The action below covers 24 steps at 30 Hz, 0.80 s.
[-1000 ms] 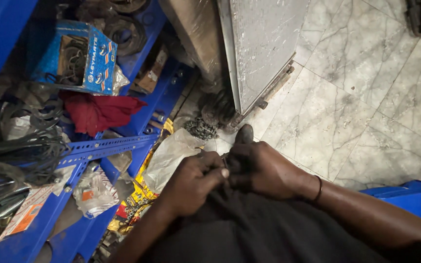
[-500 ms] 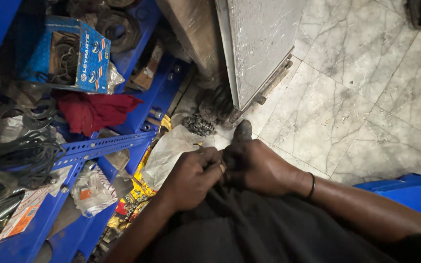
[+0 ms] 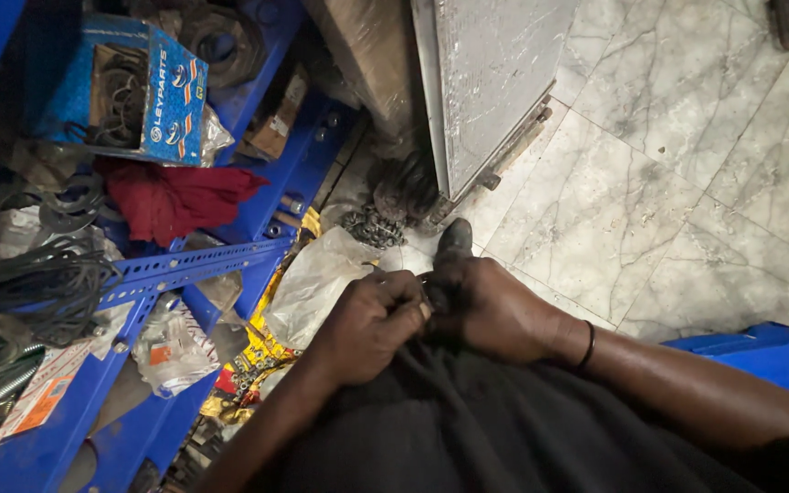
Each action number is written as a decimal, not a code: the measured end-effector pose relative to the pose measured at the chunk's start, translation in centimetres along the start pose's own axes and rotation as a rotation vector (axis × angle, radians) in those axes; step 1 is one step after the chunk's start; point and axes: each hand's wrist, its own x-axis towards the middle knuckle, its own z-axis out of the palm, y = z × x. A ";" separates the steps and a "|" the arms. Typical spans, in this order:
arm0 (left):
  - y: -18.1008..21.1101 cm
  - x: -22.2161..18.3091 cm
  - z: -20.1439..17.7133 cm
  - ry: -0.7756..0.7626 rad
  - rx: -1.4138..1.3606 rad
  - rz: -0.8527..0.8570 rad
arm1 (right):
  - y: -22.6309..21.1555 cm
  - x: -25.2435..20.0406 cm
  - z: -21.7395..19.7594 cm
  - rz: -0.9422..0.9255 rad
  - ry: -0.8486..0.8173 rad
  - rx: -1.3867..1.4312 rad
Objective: Inspecting and sorting metal rings or circlips from a box in a parts storage area.
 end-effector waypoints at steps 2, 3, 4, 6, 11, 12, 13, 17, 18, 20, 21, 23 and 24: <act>-0.1 0.1 0.1 -0.011 -0.042 0.046 | -0.1 -0.1 -0.2 -0.001 -0.014 -0.014; 0.2 0.0 0.2 -0.012 -0.043 0.046 | 0.0 -0.1 -0.3 0.001 -0.013 -0.014; 0.6 0.1 0.0 0.006 -0.003 0.069 | 0.1 0.0 -0.5 0.017 -0.024 -0.015; 1.2 0.1 -0.1 0.025 0.035 0.090 | 0.1 0.0 -0.7 0.035 -0.037 -0.014; 1.2 0.2 0.4 -0.001 -0.092 -0.087 | -0.1 -0.2 -1.0 0.050 -0.059 0.009; 1.1 0.3 0.3 -0.001 -0.091 -0.085 | -0.1 -0.1 -1.1 0.049 -0.057 0.009; 1.1 0.3 0.3 -0.006 -0.104 -0.076 | 0.0 0.0 -1.2 0.047 -0.058 0.009; 1.2 0.4 0.1 0.028 -0.124 -0.065 | 0.3 0.0 -1.2 0.034 -0.059 0.036; 1.1 0.3 0.0 0.027 -0.125 -0.066 | 0.3 0.0 -1.2 0.034 -0.059 0.036; 0.9 0.3 0.0 0.021 -0.151 0.002 | 0.3 0.0 -1.1 0.014 -0.072 0.062; 0.9 0.3 0.0 0.021 -0.152 0.001 | 0.1 0.0 -1.3 0.015 -0.073 0.063; 0.9 0.4 0.1 0.003 -0.173 -0.113 | -0.5 0.1 -1.4 0.018 -0.095 0.098; 1.0 0.4 0.0 0.003 -0.173 -0.113 | -0.4 0.2 -1.3 0.018 -0.095 0.098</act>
